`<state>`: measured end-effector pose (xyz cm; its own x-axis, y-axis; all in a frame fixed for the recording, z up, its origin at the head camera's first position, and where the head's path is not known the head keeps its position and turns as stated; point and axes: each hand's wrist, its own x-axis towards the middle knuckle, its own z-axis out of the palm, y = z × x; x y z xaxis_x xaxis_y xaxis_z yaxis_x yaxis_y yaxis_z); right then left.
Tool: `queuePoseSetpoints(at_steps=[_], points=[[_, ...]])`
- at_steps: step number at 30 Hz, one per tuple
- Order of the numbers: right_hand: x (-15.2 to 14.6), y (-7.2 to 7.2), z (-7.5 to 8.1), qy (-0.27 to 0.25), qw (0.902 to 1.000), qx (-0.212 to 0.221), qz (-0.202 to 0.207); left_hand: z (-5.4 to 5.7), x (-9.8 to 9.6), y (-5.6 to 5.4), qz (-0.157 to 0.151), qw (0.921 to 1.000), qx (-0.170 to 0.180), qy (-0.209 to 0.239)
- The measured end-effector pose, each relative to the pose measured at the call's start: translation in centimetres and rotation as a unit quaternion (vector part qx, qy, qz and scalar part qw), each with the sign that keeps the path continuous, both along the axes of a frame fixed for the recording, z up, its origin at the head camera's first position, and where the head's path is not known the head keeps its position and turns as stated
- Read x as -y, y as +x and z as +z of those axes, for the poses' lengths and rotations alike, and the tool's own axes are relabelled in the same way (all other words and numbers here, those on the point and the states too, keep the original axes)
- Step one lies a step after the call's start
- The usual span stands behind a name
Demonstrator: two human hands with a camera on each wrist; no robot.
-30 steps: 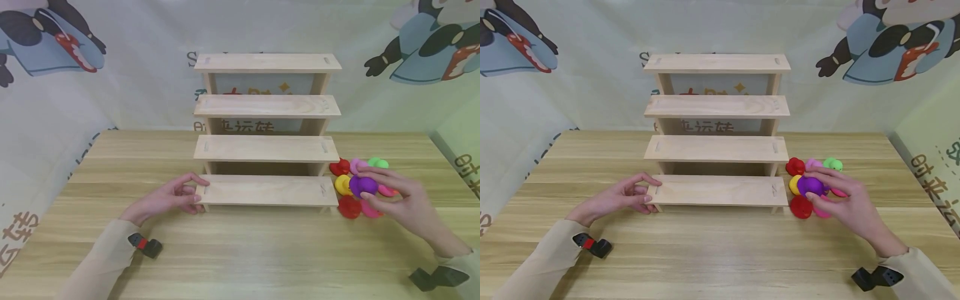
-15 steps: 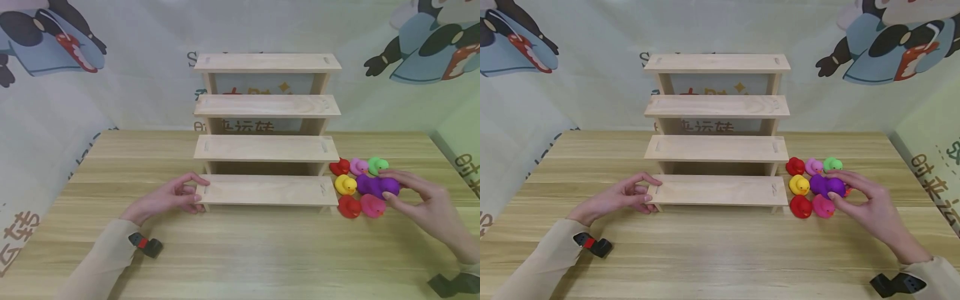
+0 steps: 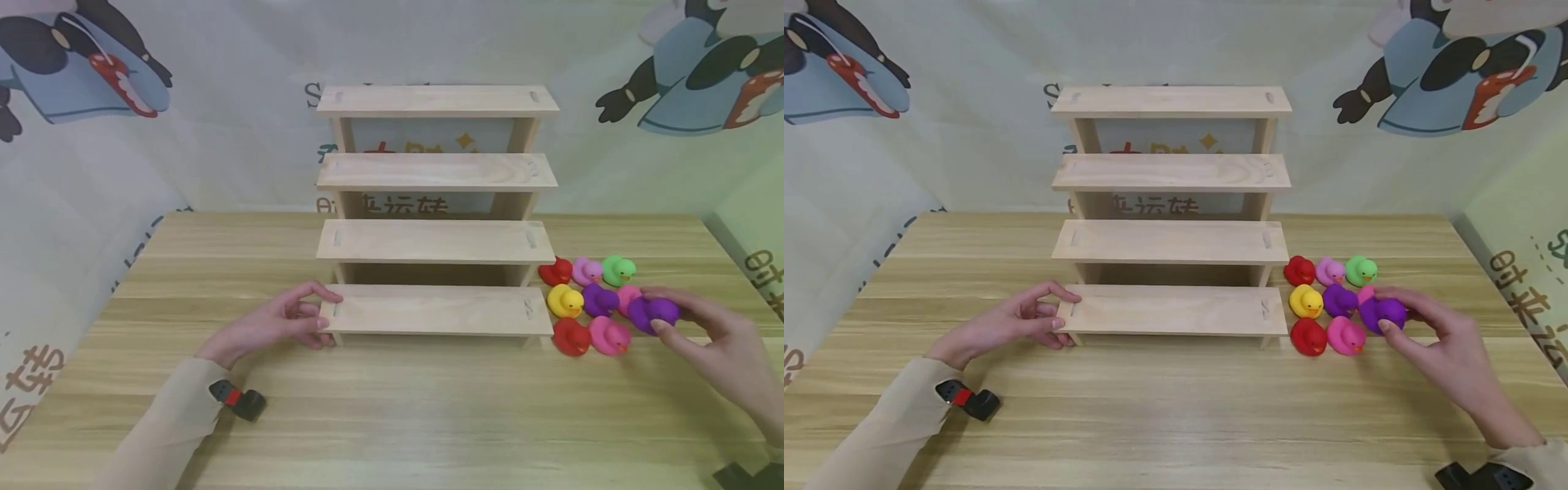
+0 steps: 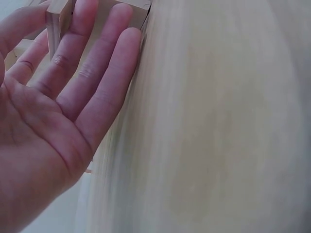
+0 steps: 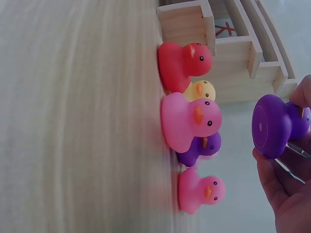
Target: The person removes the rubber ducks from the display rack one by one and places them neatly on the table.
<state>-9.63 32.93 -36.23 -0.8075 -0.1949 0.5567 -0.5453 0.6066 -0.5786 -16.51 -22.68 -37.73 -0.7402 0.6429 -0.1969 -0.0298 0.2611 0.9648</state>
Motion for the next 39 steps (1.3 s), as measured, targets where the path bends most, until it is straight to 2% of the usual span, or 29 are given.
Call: queuePoseSetpoints(at_steps=[12, 18, 29, 34, 39], points=[[-0.5, 0.6, -1.0, -0.011, 0.9999, 0.009, -0.007, 0.0, 0.0, 0.0, 0.002, 1.0000, 0.002, -0.003], [-0.9, 0.9, -1.0, -0.030, 0.9991, 0.025, -0.018, 0.1, -0.1, 0.2, 0.005, 1.0000, 0.005, -0.005], [-1.2, 1.3, -1.3, -0.030, 0.9986, 0.034, -0.027, 0.1, -0.1, 0.2, 0.009, 0.9999, 0.008, -0.005], [-1.5, 1.3, -1.7, -0.021, 0.9976, 0.054, -0.038, 0.0, -0.1, 0.1, 0.009, 0.9999, 0.007, -0.005], [-2.1, 1.4, -2.1, 0.006, 0.9942, 0.094, -0.052, -0.1, -0.1, 0.0, 0.001, 1.0000, -0.001, -0.001]])
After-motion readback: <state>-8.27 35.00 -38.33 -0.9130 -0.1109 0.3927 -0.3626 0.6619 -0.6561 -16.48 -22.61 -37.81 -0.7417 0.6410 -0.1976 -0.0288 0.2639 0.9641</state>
